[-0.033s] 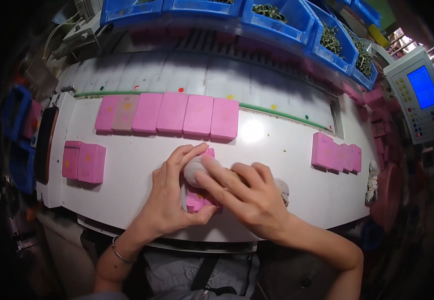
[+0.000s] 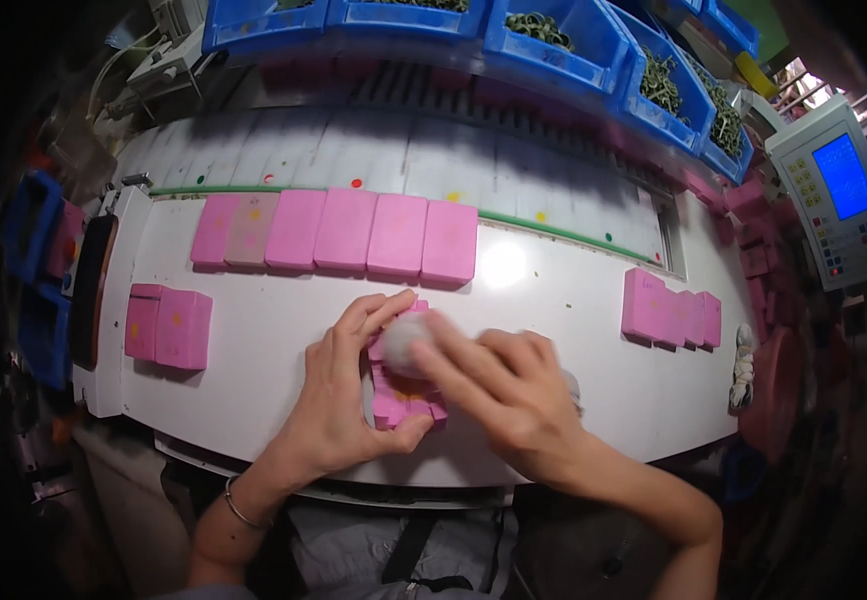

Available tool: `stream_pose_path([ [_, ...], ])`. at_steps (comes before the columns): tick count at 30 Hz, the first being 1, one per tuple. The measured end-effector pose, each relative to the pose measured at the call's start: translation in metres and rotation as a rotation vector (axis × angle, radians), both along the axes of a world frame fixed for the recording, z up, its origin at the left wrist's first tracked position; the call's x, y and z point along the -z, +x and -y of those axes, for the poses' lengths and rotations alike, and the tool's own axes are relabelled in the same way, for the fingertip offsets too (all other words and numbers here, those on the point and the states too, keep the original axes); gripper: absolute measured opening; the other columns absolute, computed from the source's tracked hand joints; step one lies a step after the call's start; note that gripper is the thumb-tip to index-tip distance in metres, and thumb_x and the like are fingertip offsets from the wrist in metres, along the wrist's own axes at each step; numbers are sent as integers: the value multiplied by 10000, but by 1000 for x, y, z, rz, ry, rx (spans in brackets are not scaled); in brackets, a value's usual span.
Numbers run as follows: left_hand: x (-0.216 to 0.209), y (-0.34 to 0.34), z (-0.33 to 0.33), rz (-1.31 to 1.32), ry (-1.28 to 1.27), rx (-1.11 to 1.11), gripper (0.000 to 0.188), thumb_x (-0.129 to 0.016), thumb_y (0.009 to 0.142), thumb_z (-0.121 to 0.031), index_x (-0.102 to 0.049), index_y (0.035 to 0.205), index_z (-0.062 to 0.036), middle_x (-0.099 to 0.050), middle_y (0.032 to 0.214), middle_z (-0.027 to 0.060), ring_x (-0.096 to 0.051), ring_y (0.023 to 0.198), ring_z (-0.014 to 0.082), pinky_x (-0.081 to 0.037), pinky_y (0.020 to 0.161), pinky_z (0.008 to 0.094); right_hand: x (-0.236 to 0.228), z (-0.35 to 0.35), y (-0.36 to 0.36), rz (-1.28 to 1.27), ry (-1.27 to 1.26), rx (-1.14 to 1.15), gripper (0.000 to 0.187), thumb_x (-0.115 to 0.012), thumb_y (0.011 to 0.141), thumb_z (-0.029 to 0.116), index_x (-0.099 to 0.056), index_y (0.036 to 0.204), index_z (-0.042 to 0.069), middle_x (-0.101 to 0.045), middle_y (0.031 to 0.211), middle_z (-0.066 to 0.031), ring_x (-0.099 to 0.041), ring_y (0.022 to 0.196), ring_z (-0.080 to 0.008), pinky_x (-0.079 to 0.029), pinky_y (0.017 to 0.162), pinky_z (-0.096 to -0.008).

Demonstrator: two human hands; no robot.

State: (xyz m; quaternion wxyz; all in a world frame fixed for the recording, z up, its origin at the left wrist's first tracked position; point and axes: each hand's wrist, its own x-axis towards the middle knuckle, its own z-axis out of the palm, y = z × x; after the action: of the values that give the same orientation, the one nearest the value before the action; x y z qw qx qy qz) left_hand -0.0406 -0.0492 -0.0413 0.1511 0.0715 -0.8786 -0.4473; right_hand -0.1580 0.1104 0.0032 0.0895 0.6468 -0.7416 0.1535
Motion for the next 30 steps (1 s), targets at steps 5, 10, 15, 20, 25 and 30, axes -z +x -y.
stream_pose_path([
  [5, -8, 0, -5, 41, -6, -3, 910, -724, 618, -293, -268, 1369, -58, -395, 1336, 93, -459, 1077, 287, -313, 945, 421, 15, -60, -18, 84, 17, 403, 543, -552, 693, -83, -551, 1227, 15, -532, 1281, -140, -538, 948, -276, -411, 818, -337],
  [10, -4, 2, -8, 22, -126, -48, 835, -678, 666, -360, -321, 1389, -144, -470, 1254, 31, -449, 797, 219, -361, 797, 353, 23, -60, 8, -147, -46, 544, 572, -624, 708, -48, -501, 1265, -2, -547, 1242, -165, -478, 1074, -340, -394, 895, -374],
  [15, 1, -4, -16, -246, -329, -119, 559, -655, 685, -286, -574, 1213, -121, -536, 1153, 42, -460, 689, 182, -428, 656, 281, 53, -31, 52, 343, -200, 534, 555, -686, 713, 20, -512, 1239, -6, -490, 1218, -191, -484, 1061, -348, -403, 899, -399],
  [20, -8, 4, -24, -211, -236, -124, 444, -704, 683, -207, -629, 1105, -92, -541, 1125, 61, -511, 687, 162, -478, 600, 272, 61, -20, 46, 345, -207, 519, 560, -694, 706, 25, -522, 1239, 19, -492, 1196, -189, -491, 1030, -333, -413, 867, -392],
  [25, -16, 5, -18, -160, -41, 19, 537, -740, 686, -146, -551, 1183, -77, -541, 1113, 106, -573, 687, 191, -492, 601, 277, 49, -22, 38, 487, -251, 495, 589, -712, 689, 32, -520, 1245, 12, -490, 1137, -169, -506, 996, -309, -427, 839, -364],
  [30, -17, 9, -2, -10, 80, 127, 601, -746, 662, -13, -509, 1213, -48, -570, 1066, 120, -614, 875, 239, -504, 734, 301, -5, -1, 34, 966, -460, 78, 750, -698, 707, -6, -357, 1375, 8, -480, 1079, -141, -517, 860, -229, -442, 763, -321],
])
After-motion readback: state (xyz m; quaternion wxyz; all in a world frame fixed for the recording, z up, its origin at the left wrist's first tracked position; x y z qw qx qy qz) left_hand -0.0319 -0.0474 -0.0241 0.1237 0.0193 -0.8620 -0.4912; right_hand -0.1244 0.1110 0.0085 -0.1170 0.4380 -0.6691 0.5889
